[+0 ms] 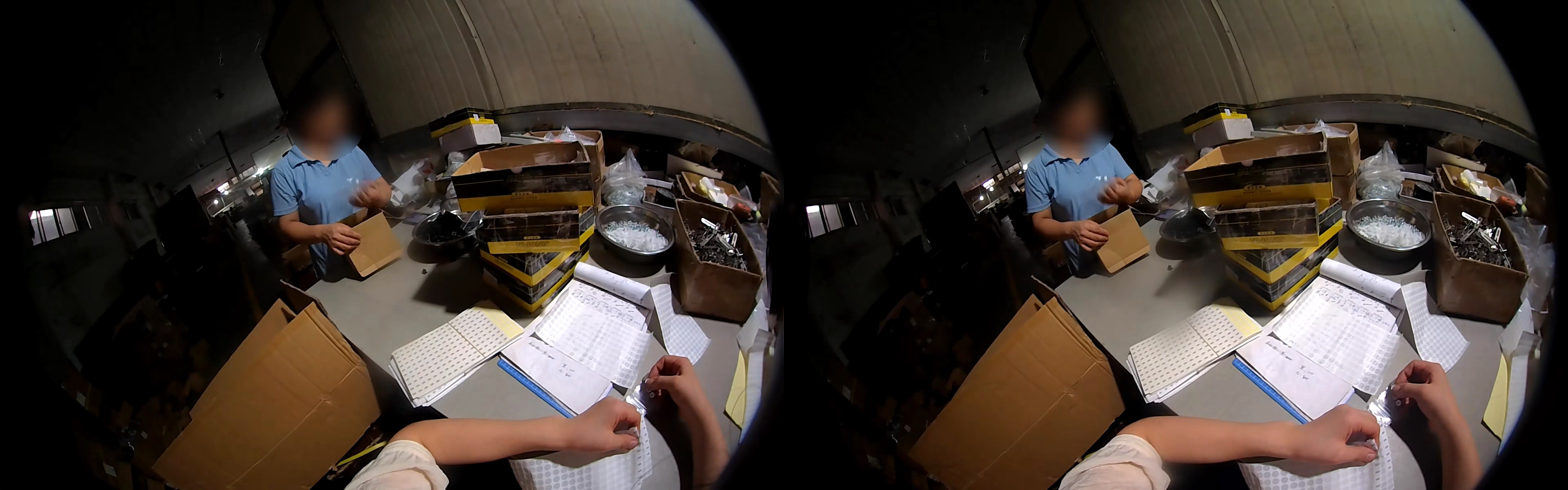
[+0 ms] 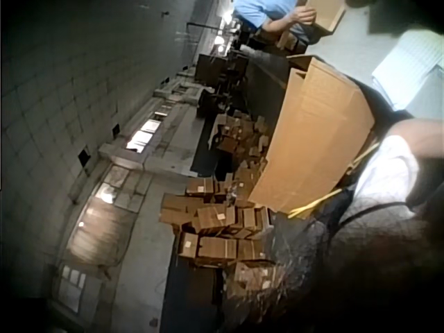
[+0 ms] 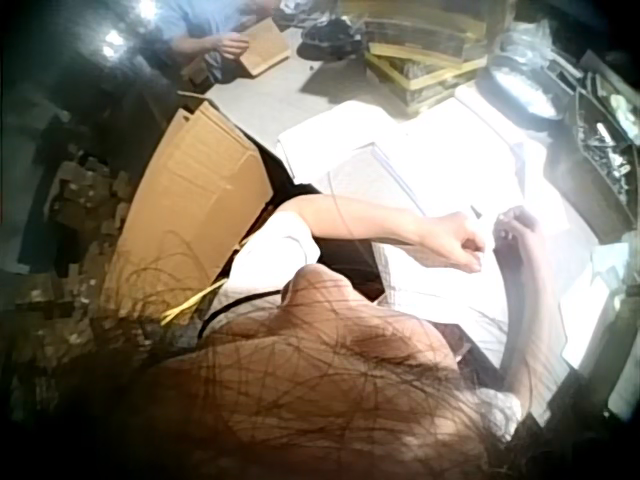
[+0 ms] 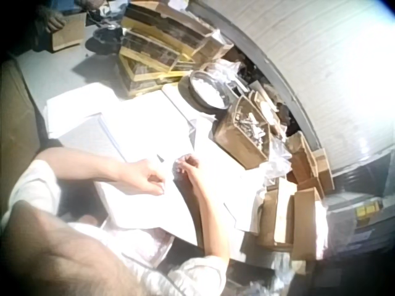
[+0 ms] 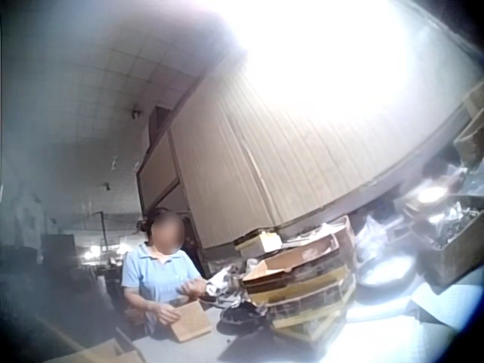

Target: The person repeatedly picks small, round, translucent objects from a sheet and places them into small clear plastic bags. The person then folds the top of the bags to seal them and places the filled bags into a cardboard box. The task is performed by hand in a repetitive manner.

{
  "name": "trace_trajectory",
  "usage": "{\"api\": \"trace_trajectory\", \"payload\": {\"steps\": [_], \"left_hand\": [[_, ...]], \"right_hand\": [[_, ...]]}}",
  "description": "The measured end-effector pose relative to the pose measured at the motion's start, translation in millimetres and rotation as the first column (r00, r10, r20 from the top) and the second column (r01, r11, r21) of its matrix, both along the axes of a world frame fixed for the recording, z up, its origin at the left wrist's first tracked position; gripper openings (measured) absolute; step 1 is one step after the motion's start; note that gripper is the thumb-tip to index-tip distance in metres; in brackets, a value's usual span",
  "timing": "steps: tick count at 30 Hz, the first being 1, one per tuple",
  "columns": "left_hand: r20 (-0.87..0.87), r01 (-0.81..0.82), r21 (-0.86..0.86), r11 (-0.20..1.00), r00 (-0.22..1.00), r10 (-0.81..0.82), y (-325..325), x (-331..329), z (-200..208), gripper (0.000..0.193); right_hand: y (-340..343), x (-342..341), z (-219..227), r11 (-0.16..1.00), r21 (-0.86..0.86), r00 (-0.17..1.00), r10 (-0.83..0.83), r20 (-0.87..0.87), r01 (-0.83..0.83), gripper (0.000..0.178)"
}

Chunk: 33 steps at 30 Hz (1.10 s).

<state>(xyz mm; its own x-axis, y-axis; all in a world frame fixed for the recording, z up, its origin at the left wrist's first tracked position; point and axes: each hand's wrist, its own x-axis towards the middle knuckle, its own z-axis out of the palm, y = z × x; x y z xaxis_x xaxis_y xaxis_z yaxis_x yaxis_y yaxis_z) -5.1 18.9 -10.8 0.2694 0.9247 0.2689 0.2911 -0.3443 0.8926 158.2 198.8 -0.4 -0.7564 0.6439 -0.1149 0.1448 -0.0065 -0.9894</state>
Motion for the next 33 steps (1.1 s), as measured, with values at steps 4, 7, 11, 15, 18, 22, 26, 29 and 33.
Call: {"api": "trace_trajectory", "payload": {"steps": [4, 7, 11, 15, 18, 22, 26, 29, 33], "left_hand": [[0.003, 0.002, 0.007, 1.000, 1.000, -0.002, 1.2, 0.5, -3.4, 0.020], [-0.003, 0.004, 0.005, 1.000, 1.000, -0.004, -0.2, 1.3, -0.7, 0.020], [0.003, 0.007, 0.029, 1.000, 1.000, -0.007, -0.5, 2.3, -0.2, 0.021], [0.015, 0.022, 0.028, 0.999, 1.000, -0.023, -0.5, 1.8, -1.4, 0.021], [-0.006, 0.014, 0.051, 0.999, 1.000, -0.014, -1.0, 1.7, -3.4, 0.021], [-0.018, 0.015, 0.052, 0.999, 1.000, -0.014, 0.0, 1.7, -4.9, 0.022], [-0.029, 0.010, 0.057, 0.998, 1.000, -0.009, -0.5, 1.6, -4.3, 0.022], [0.024, -0.046, 0.050, 0.998, 0.999, 0.045, -2.7, 5.8, -1.7, 0.021], [0.018, -0.015, 0.038, 0.999, 1.000, 0.014, -2.1, 4.7, -1.3, 0.021]], "right_hand": [[-0.6, 1.0, 0.5, 1.000, -0.015, 1.000, 0.014, -0.026, -0.015, 0.009], [-1.5, 1.0, 2.6, 1.000, -0.002, 1.000, 0.018, -0.010, -0.018, 0.009], [-1.9, 0.8, 2.7, 1.000, 0.015, 1.000, 0.012, 0.003, -0.012, 0.009], [-3.8, 0.6, 5.6, 1.000, 0.005, 1.000, 0.013, 0.005, -0.013, 0.009], [-3.6, 0.5, 4.3, 1.000, 0.021, 1.000, 0.015, 0.002, -0.015, 0.009], [-2.4, 0.3, 1.1, 1.000, 0.021, 1.000, 0.013, -0.013, -0.013, 0.009], [-2.3, -0.1, 1.4, 1.000, 0.012, 1.000, 0.012, -0.009, -0.012, 0.009], [-2.5, -0.2, 1.4, 1.000, 0.008, 1.000, 0.011, -0.010, -0.011, 0.009], [2.2, 0.9, -5.4, 1.000, 0.023, 1.000, 0.008, -0.009, -0.007, 0.009]]}}
